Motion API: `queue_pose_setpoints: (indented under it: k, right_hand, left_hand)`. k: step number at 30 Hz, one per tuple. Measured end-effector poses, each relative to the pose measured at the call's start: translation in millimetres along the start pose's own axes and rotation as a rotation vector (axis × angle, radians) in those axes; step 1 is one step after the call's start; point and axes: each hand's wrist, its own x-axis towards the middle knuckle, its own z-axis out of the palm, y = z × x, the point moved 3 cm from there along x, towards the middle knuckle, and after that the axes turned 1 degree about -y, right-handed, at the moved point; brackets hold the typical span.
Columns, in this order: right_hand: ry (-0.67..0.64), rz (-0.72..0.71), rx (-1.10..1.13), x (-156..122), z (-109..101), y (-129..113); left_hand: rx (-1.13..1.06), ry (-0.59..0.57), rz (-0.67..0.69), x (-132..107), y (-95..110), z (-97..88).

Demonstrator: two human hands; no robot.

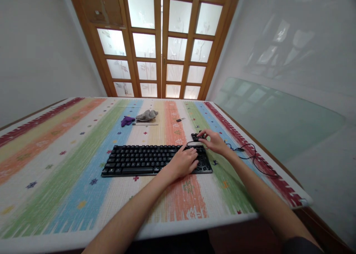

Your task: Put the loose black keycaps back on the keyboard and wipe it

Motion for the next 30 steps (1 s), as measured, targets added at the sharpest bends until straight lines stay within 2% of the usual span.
queue_pose_setpoints:
  k: [5,10,15,25,30]
  right_hand:
    - [-0.037,-0.012,0.046,-38,0,-22]
    - [-0.058,-0.106,0.012,-58,7,-33]
    - [-0.037,-0.17,-0.05,-65,11,-39]
    - [0.03,-0.18,-0.134,-68,15,-38]
    - [0.056,-0.266,-0.204,-71,17,-33]
  left_hand:
    - [-0.052,0.024,-0.025,6,-4,-3.3]
    - [-0.108,0.076,-0.066,11,-9,-0.8]
    - [-0.091,0.064,-0.036,14,-7,0.4]
    - [-0.098,0.091,-0.015,13,-7,-3.4]
    - [-0.108,0.079,0.011,13,-5,-4.4]
